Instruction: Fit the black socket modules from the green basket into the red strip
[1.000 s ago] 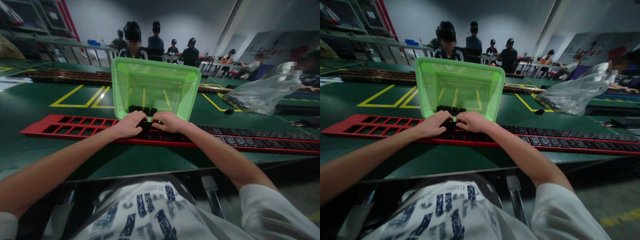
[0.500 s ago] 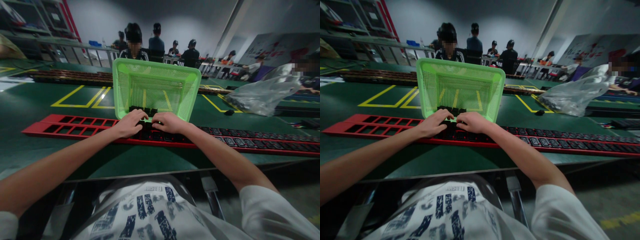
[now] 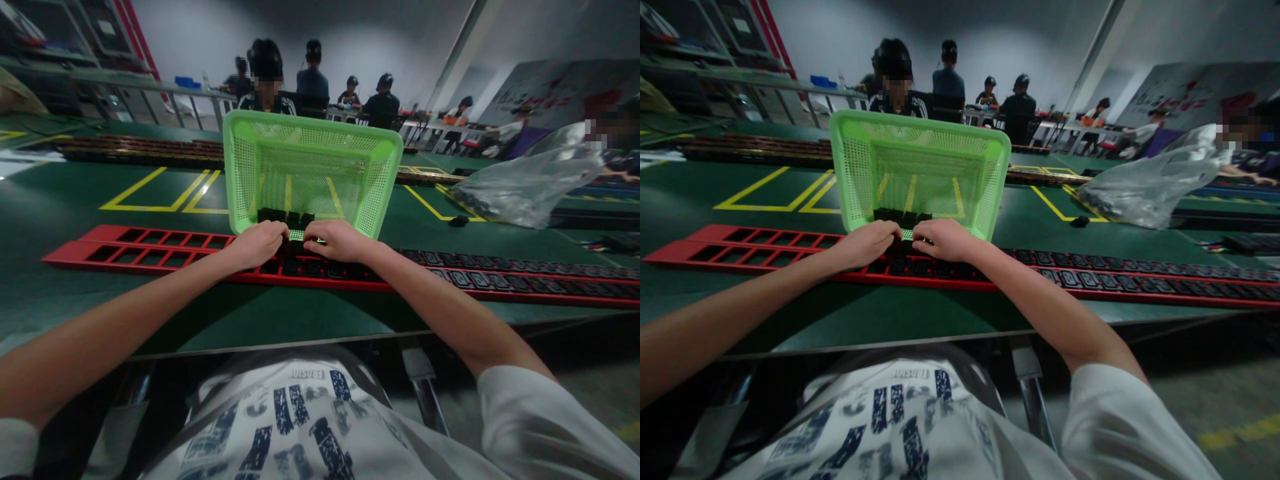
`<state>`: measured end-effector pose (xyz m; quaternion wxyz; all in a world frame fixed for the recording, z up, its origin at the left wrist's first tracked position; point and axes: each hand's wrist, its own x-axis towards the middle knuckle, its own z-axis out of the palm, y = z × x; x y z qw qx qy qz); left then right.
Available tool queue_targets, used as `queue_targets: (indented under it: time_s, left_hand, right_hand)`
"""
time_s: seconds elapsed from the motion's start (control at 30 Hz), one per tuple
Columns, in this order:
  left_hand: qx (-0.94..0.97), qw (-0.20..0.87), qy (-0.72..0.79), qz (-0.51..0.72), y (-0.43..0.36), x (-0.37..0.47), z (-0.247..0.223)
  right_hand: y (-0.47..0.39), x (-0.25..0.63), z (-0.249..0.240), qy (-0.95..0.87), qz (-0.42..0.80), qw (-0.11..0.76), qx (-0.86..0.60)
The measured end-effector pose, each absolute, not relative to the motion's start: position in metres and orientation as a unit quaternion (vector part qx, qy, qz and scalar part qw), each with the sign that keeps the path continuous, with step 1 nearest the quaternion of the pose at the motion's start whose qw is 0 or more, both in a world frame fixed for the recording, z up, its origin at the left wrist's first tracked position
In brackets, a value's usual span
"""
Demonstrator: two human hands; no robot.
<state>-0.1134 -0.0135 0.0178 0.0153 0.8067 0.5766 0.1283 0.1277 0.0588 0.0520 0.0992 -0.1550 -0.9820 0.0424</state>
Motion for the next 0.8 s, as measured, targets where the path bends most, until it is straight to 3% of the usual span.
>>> queue_targets:
  time_s: [0.23,0.6,0.8]
  left_hand:
    - [0.796,0.020,0.600,0.077,-0.018,-0.108,0.027]
    - [0.819,0.012,0.563,0.114,-0.004,-0.118,0.006]
    - [0.817,0.009,0.561,0.134,-0.003,-0.119,0.004]
  right_hand:
    - [0.063,0.126,0.050,-0.950,0.008,0.101,-0.296]
    - [0.074,0.130,0.042,-0.953,0.046,0.065,-0.291]
    - [0.068,0.127,0.049,-0.938,0.007,0.077,-0.338]
